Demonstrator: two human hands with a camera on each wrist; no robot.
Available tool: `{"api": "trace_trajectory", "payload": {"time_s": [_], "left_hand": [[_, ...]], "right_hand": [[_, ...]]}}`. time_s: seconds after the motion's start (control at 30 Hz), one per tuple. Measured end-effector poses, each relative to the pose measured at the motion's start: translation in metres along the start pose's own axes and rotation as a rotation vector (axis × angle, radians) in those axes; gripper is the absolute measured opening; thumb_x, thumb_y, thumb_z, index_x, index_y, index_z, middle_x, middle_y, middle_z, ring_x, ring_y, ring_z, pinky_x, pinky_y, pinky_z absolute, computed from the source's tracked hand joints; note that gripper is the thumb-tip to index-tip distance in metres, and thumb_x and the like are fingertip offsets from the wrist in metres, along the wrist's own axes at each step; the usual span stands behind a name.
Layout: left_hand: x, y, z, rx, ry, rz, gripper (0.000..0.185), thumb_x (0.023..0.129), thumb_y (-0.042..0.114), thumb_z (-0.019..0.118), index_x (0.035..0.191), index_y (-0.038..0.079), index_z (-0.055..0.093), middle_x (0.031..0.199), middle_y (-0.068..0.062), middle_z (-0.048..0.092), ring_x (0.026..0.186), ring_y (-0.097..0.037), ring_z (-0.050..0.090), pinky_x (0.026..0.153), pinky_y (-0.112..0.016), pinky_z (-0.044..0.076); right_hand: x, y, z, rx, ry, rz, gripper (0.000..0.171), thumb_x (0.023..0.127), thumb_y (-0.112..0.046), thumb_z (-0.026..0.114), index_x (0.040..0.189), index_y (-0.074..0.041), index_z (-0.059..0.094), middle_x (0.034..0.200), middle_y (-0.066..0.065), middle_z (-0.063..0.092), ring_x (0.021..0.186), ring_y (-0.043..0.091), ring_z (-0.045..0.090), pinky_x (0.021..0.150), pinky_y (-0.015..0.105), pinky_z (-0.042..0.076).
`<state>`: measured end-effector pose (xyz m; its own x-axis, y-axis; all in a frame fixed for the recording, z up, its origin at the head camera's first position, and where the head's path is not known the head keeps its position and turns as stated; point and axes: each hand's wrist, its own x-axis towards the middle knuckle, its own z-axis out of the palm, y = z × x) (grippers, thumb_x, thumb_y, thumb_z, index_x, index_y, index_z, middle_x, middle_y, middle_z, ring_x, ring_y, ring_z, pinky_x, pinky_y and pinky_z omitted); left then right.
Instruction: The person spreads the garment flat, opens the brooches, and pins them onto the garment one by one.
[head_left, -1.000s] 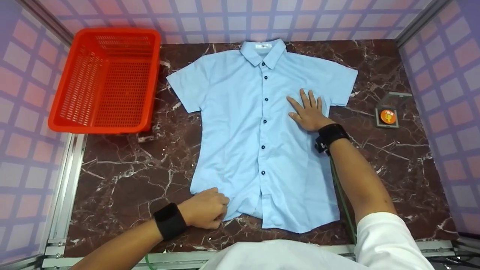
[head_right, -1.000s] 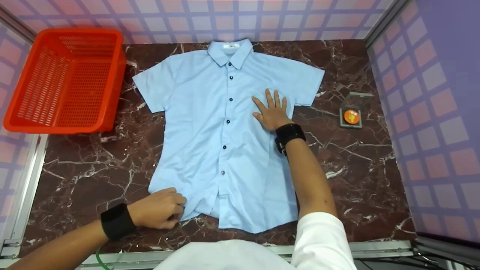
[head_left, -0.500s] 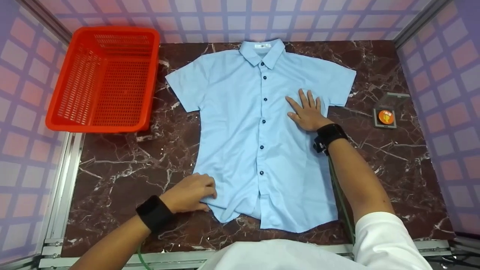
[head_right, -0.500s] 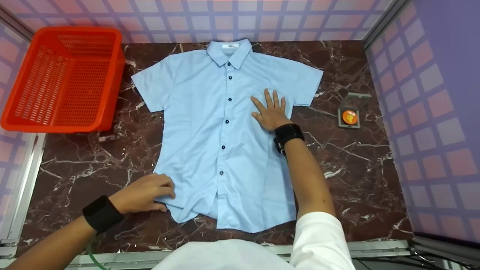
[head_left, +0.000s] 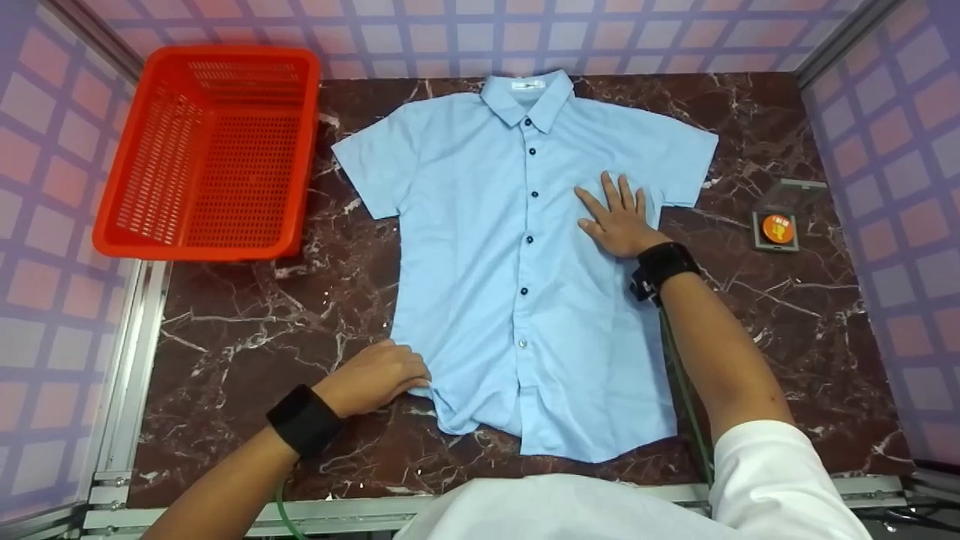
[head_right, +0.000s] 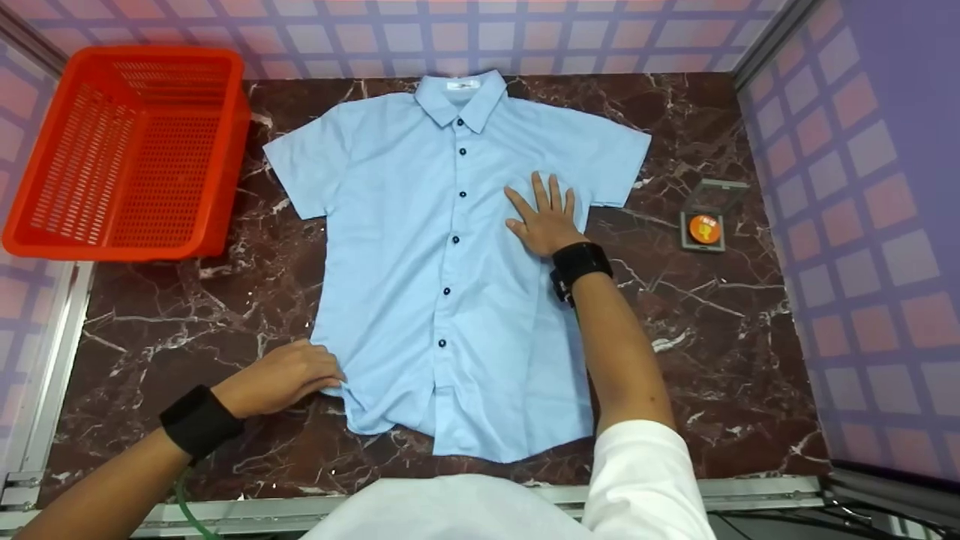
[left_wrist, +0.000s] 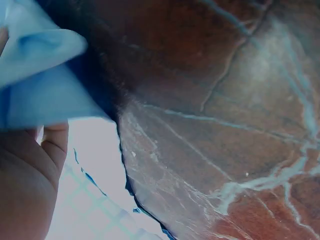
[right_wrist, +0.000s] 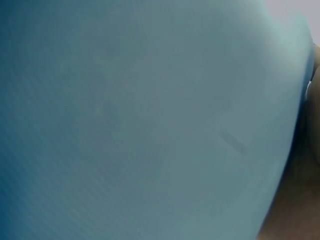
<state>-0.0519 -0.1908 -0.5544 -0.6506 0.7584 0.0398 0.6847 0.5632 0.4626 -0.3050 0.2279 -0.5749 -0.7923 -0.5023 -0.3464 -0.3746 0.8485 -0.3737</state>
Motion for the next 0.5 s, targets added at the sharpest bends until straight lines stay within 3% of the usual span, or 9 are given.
{"api": "trace_trajectory", "payload": {"time_s": [0.2, 0.3, 0.4, 0.5], "left_hand": [[0.0029, -0.0024, 0.0, -0.045, 0.031, -0.074, 0.017, 0.101, 0.029, 0.06, 0.1, 0.019, 0.073, 0.077, 0.007, 0.067, 0.065, -0.013, 0.059, 0.067, -0.034, 0.047], [0.0025, -0.002, -0.0027, -0.062, -0.022, -0.115, 0.02, 0.102, 0.032, 0.058, 0.102, 0.02, 0.074, 0.061, 0.011, 0.057, 0.053, -0.008, 0.05, 0.059, -0.032, 0.045], [0.0008, -0.0021, -0.004, -0.068, -0.076, -0.134, 0.02, 0.101, 0.034, 0.06, 0.099, 0.021, 0.076, 0.057, 0.014, 0.052, 0.05, -0.005, 0.045, 0.056, -0.03, 0.044], [0.0013, -0.0025, -0.0026, -0.067, -0.101, -0.125, 0.018, 0.098, 0.034, 0.065, 0.098, 0.021, 0.077, 0.071, 0.011, 0.066, 0.059, -0.007, 0.057, 0.061, -0.032, 0.05]], "right_hand": [[0.0012, 0.0009, 0.0012, 0.007, 0.006, -0.019, 0.063, 0.109, -0.047, 0.028, 0.164, -0.023, 0.007, 0.165, 0.02, -0.019, 0.148, 0.042, -0.025, 0.111, 0.064, -0.018], [0.0023, 0.0008, 0.0018, 0.015, 0.003, -0.026, 0.064, 0.109, -0.047, 0.028, 0.164, -0.023, 0.007, 0.165, 0.02, -0.019, 0.147, 0.042, -0.025, 0.111, 0.064, -0.019], [0.0014, 0.0008, 0.0012, 0.025, -0.001, -0.021, 0.063, 0.109, -0.047, 0.029, 0.164, -0.023, 0.007, 0.165, 0.019, -0.02, 0.148, 0.042, -0.025, 0.111, 0.064, -0.019], [-0.0006, 0.0013, 0.0004, 0.022, 0.001, -0.008, 0.063, 0.109, -0.047, 0.029, 0.164, -0.025, 0.008, 0.165, 0.018, -0.019, 0.148, 0.041, -0.025, 0.112, 0.064, -0.018]]}}
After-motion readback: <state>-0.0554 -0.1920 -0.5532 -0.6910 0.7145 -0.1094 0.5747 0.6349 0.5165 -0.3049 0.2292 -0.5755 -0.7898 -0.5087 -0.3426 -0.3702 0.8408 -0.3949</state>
